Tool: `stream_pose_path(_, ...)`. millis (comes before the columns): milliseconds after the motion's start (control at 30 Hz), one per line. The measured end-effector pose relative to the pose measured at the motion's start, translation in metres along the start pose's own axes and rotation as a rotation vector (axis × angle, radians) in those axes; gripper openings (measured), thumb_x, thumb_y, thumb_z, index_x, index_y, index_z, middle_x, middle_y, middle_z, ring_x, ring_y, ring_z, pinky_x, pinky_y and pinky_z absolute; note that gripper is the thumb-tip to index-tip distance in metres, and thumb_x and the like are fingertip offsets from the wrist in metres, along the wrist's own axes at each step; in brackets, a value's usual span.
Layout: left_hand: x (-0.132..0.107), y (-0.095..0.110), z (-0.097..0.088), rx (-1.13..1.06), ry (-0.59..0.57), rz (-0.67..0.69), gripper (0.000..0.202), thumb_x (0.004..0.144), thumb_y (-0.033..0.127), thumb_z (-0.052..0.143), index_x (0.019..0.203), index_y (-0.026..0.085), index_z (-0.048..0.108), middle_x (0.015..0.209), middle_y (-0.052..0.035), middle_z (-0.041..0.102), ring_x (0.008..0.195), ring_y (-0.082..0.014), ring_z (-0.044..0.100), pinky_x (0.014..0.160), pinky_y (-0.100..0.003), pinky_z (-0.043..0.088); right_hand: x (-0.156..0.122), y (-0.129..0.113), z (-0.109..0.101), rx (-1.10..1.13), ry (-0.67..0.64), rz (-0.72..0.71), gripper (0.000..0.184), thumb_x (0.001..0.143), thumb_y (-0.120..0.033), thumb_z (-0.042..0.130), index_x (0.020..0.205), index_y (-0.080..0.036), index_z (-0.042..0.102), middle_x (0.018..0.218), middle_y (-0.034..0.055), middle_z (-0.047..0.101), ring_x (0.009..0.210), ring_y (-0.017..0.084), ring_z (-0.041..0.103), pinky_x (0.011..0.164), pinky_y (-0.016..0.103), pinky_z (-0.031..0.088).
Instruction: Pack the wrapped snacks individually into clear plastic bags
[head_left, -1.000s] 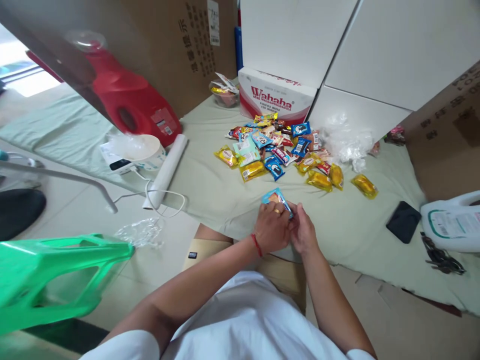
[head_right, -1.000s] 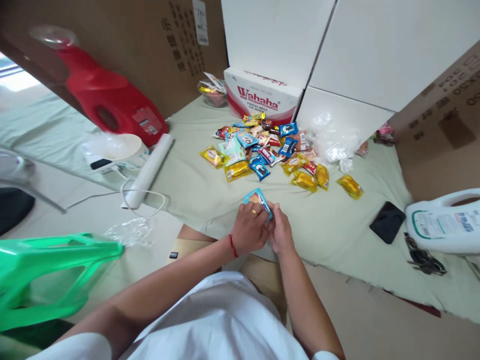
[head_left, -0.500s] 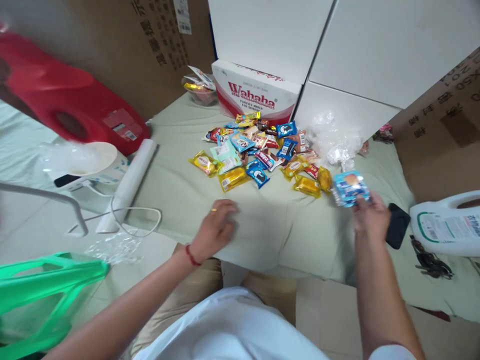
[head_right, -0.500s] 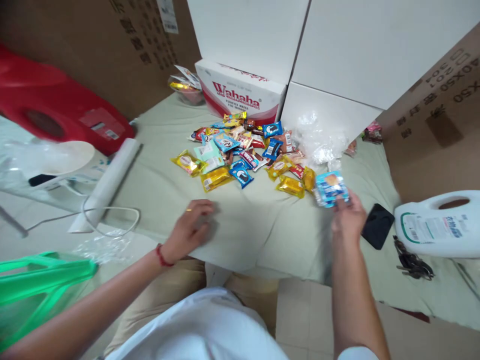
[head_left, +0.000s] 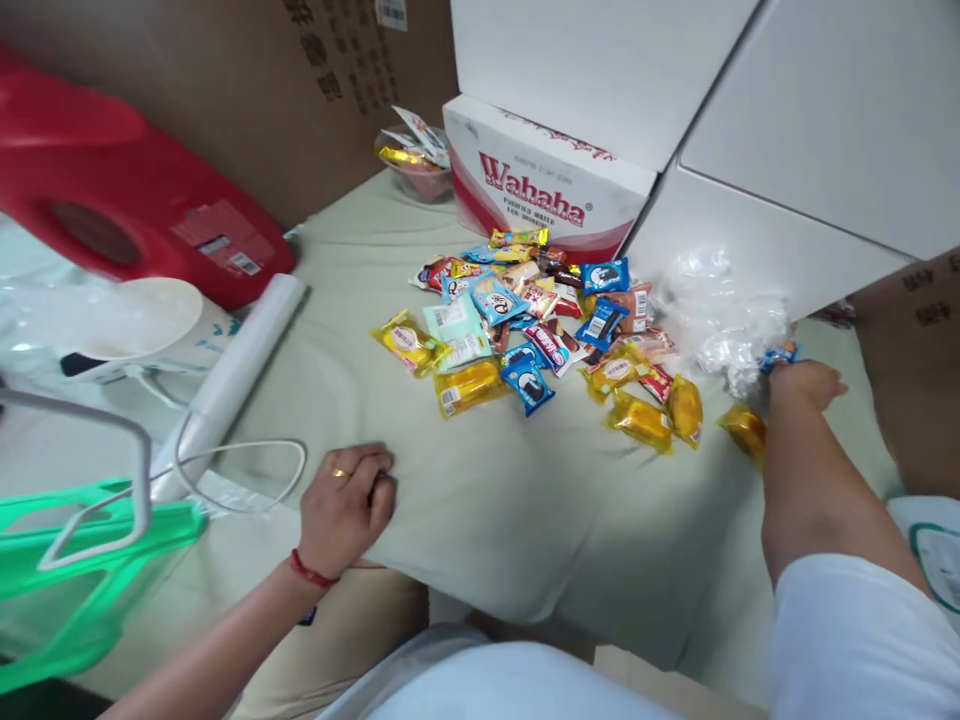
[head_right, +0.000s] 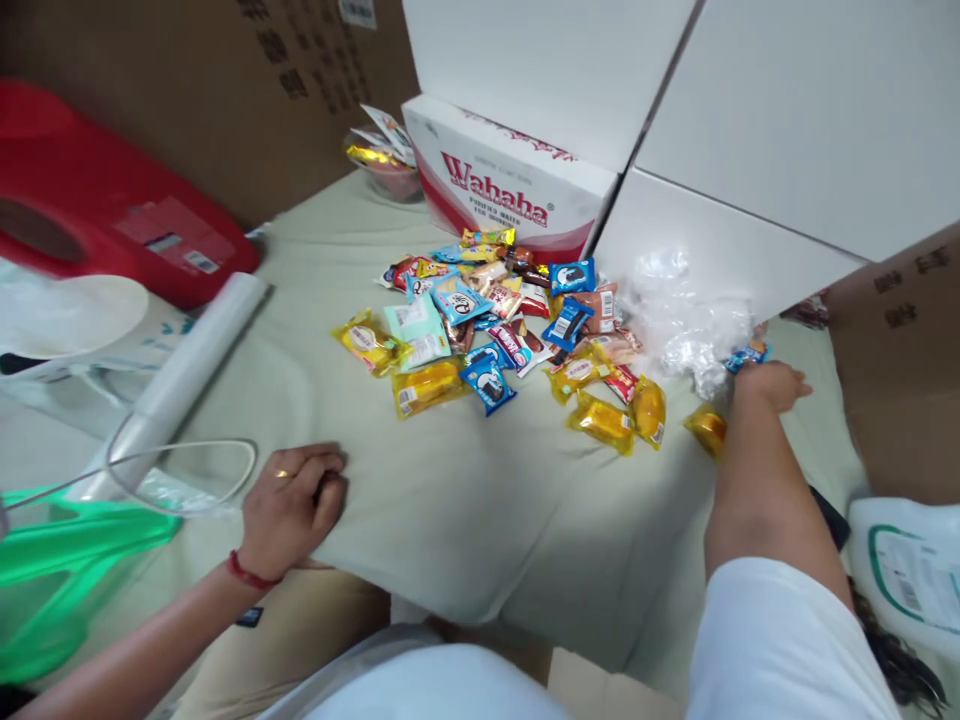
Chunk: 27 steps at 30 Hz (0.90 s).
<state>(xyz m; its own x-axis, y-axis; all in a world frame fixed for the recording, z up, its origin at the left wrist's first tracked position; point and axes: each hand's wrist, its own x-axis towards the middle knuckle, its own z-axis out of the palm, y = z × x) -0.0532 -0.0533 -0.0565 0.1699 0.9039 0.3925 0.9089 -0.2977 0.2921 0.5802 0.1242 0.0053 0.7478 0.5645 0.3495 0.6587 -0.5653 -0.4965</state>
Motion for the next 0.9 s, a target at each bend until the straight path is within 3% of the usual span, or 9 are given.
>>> stream_pose_path(67, 0.001, -0.001, -0.001, 0.006, -0.006, -0.001, 0.01, 0.088, 0.019, 0.054, 0.089, 0.026, 0.061, 0.098, -0.0072, 0.073, 0.089, -0.0282, 0.064, 0.084, -0.044, 0.054, 0.006, -0.005, 0.001, -0.036, 0.069, 0.204, 0.033, 0.084, -0.019, 0.078, 0.11, 0.0, 0.075, 0.132, 0.047, 0.046, 0.111, 0.042, 0.056, 0.079, 0.057, 0.035)
stream_pose_path(167, 0.0, -0.003, -0.001, 0.013, 0.0, 0.014, 0.01, 0.089, 0.019, 0.054, 0.088, 0.025, 0.061, 0.099, -0.0079, 0.073, 0.088, -0.0285, 0.063, 0.084, -0.044, 0.053, 0.007, -0.01, -0.006, -0.013, 0.185, 0.288, 0.038, 0.088, -0.004, 0.059, 0.122, 0.003, 0.073, 0.125, 0.0403, 0.058, 0.107, 0.036, 0.06, 0.084, 0.052, 0.034)
stream_pose_path(367, -0.001, -0.002, 0.001, 0.053, -0.019, 0.012, 0.011, 0.09, 0.019, 0.052, 0.088, 0.024, 0.061, 0.1, -0.0082, 0.072, 0.09, -0.028, 0.06, 0.085, -0.042, 0.051, -0.019, -0.059, -0.032, 0.145, 0.169, -0.26, 0.035, 0.096, -0.007, 0.047, 0.117, 0.004, 0.073, 0.106, 0.0264, 0.071, 0.101, 0.026, 0.065, 0.089, 0.04, 0.04)
stream_pose_path(500, -0.001, -0.001, 0.002, 0.039, 0.001, 0.031, 0.013, 0.09, 0.019, 0.051, 0.088, 0.023, 0.063, 0.099, -0.0095, 0.072, 0.09, -0.0276, 0.059, 0.084, -0.041, 0.05, -0.036, -0.113, -0.039, 0.021, 0.018, -0.667, 0.051, 0.09, -0.008, 0.067, 0.141, -0.006, 0.063, 0.141, 0.0261, 0.055, 0.124, 0.024, 0.054, 0.094, 0.038, 0.037)
stream_pose_path(567, -0.001, 0.0, 0.003, 0.024, 0.024, 0.048, 0.014, 0.091, 0.018, 0.051, 0.087, 0.022, 0.064, 0.098, -0.0103, 0.071, 0.089, -0.0274, 0.058, 0.084, -0.041, 0.049, -0.04, -0.134, -0.037, -0.074, -0.096, -0.765, 0.06, 0.087, -0.014, 0.075, 0.146, -0.014, 0.061, 0.153, 0.0219, 0.047, 0.13, 0.023, 0.047, 0.09, 0.037, 0.036)
stream_pose_path(633, -0.002, 0.0, 0.003, 0.018, 0.042, 0.055, 0.014, 0.091, 0.017, 0.051, 0.088, 0.021, 0.064, 0.098, -0.0107, 0.071, 0.09, -0.0275, 0.058, 0.084, -0.04, 0.049, -0.04, -0.151, -0.035, -0.154, -0.165, -0.727, 0.038, 0.097, -0.024, 0.068, 0.133, -0.012, 0.069, 0.144, 0.0194, 0.057, 0.127, 0.022, 0.045, 0.085, 0.038, 0.033)
stream_pose_path(733, -0.003, 0.0, 0.005, 0.01, 0.046, 0.054, 0.016, 0.091, 0.015, 0.05, 0.089, 0.021, 0.065, 0.098, -0.0112, 0.071, 0.089, -0.0276, 0.057, 0.083, -0.04, 0.049, -0.051, -0.167, -0.039, -0.05, -0.104, -0.597, 0.025, 0.102, -0.026, 0.061, 0.111, -0.008, 0.076, 0.115, 0.0166, 0.069, 0.109, 0.02, 0.051, 0.083, 0.039, 0.032)
stream_pose_path(833, -0.002, 0.0, 0.004, -0.052, 0.039, 0.001, 0.017, 0.089, 0.016, 0.05, 0.087, 0.02, 0.066, 0.1, -0.0114, 0.072, 0.089, -0.0272, 0.058, 0.082, -0.04, 0.049, -0.101, -0.17, -0.055, 0.495, -0.121, -0.381, 0.012, 0.091, -0.026, 0.074, 0.092, -0.014, 0.07, 0.086, 0.003, 0.065, 0.074, 0.012, 0.049, 0.073, 0.032, 0.036)
stream_pose_path(900, -0.001, 0.002, 0.001, -0.183, 0.044, -0.089, 0.016, 0.088, 0.019, 0.051, 0.086, 0.02, 0.067, 0.098, -0.0111, 0.072, 0.091, -0.0265, 0.06, 0.083, -0.04, 0.048, -0.162, -0.163, -0.067, 0.945, -0.401, -0.073, 0.024, 0.087, -0.036, 0.077, 0.083, -0.021, 0.058, 0.066, -0.0071, 0.048, 0.054, 0.008, 0.034, 0.055, 0.027, 0.029)
